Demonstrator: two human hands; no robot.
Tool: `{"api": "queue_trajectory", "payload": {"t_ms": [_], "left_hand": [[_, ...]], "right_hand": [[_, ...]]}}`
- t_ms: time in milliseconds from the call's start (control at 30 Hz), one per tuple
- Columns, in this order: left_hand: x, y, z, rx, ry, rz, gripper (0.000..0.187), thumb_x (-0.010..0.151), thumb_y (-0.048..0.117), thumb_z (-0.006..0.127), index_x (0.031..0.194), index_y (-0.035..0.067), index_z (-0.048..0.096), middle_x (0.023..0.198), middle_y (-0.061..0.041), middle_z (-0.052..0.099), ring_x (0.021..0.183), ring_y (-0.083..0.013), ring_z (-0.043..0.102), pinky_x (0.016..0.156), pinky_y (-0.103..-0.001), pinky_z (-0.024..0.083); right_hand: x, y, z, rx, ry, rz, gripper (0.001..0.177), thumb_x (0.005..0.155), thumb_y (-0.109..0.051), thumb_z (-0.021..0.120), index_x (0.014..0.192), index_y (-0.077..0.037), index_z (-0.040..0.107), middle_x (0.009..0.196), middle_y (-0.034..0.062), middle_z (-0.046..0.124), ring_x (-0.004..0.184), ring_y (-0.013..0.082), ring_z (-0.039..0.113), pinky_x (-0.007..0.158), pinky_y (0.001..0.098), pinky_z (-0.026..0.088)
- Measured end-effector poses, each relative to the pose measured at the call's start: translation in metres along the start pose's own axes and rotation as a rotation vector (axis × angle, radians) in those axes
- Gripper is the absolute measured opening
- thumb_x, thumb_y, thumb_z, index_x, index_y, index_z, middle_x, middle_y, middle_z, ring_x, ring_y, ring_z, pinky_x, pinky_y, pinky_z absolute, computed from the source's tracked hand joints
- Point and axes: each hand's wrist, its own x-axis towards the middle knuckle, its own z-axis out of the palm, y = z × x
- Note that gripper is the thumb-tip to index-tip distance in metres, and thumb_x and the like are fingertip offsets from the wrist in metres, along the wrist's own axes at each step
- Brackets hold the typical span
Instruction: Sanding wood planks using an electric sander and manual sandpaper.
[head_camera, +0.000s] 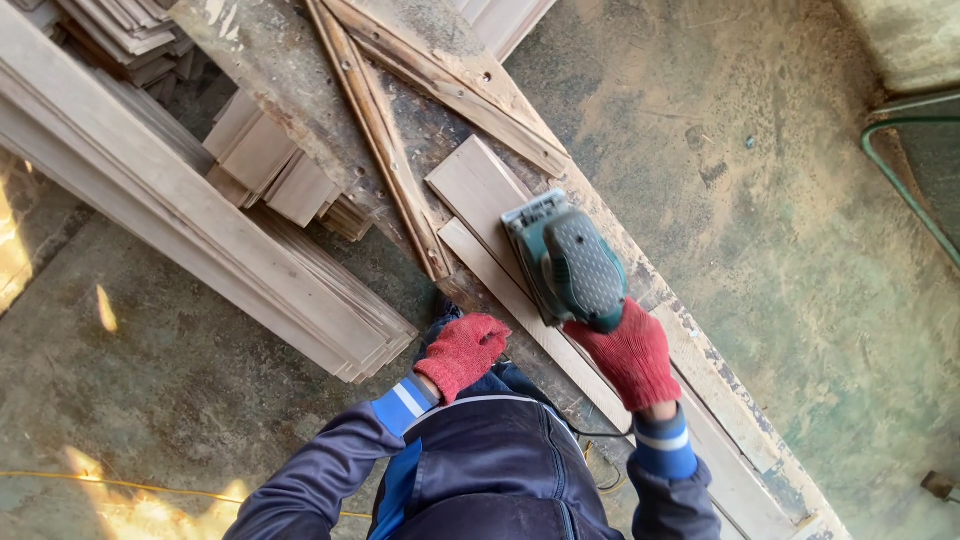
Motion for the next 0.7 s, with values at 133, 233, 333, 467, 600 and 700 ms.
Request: {"api": "queue_trajectory", "payload": {"t_ms": [133, 233, 333, 467, 600, 700], "left_hand": [[-0.001, -0.008, -0.004, -0.021, 0.027, -0.044, 0.029, 0.091, 0.038, 0.066, 0.114, 0.024, 0.077, 0.119, -0.007, 0.074, 0.109, -0.0253, 0.072, 0.099, -0.039, 0.059], [-0.002, -0.012, -0.006, -0.066, 0.045, -0.076, 0.029, 0.091, 0.040, 0.067, 0.116, 0.026, 0.076, 0.117, -0.004, 0.074, 0.104, -0.0212, 0.073, 0.095, -0.036, 0.060], [-0.007, -0.009, -0.014, -0.106, 0.078, -0.040, 0.029, 0.091, 0.035, 0.067, 0.114, 0.021, 0.078, 0.116, -0.008, 0.075, 0.101, -0.0263, 0.074, 0.092, -0.038, 0.060], [-0.011, -0.010, -0.016, -0.136, 0.139, -0.015, 0.028, 0.090, 0.034, 0.069, 0.112, 0.019, 0.078, 0.114, -0.009, 0.075, 0.099, -0.0270, 0.074, 0.090, -0.038, 0.060], [-0.015, -0.013, -0.018, -0.150, 0.183, -0.014, 0.027, 0.090, 0.034, 0.070, 0.110, 0.020, 0.079, 0.113, -0.008, 0.075, 0.098, -0.0268, 0.074, 0.089, -0.037, 0.060], [-0.014, -0.011, -0.020, -0.160, 0.193, -0.018, 0.028, 0.088, 0.036, 0.071, 0.108, 0.019, 0.080, 0.110, -0.007, 0.076, 0.095, -0.0248, 0.074, 0.088, -0.036, 0.060]], "right_hand": [[0.020, -0.036, 0.004, 0.019, -0.014, -0.110, 0.053, 0.073, -0.045, 0.084, 0.103, -0.003, 0.071, 0.099, 0.0249, 0.075, 0.106, 0.0467, 0.070, 0.091, 0.0563, 0.055], [0.037, -0.061, 0.009, -0.055, -0.012, -0.136, 0.060, 0.073, -0.051, 0.083, 0.111, -0.006, 0.072, 0.102, 0.0244, 0.075, 0.107, 0.0458, 0.070, 0.091, 0.0524, 0.057], [0.042, -0.094, 0.013, -0.119, -0.045, -0.160, 0.065, 0.071, -0.055, 0.083, 0.115, -0.009, 0.071, 0.108, 0.0219, 0.074, 0.111, 0.0427, 0.069, 0.094, 0.0524, 0.057], [0.036, -0.130, 0.024, -0.178, -0.082, -0.186, 0.064, 0.071, -0.057, 0.086, 0.117, -0.015, 0.072, 0.109, 0.0183, 0.075, 0.112, 0.0400, 0.070, 0.096, 0.0506, 0.058], [0.031, -0.129, 0.030, -0.167, -0.092, -0.243, 0.058, 0.075, -0.050, 0.083, 0.116, -0.011, 0.072, 0.105, 0.0209, 0.075, 0.110, 0.0431, 0.070, 0.094, 0.0527, 0.058], [0.029, -0.118, 0.029, -0.135, -0.077, -0.217, 0.058, 0.073, -0.052, 0.084, 0.114, -0.012, 0.073, 0.103, 0.0207, 0.076, 0.108, 0.0436, 0.071, 0.093, 0.0528, 0.058]]}}
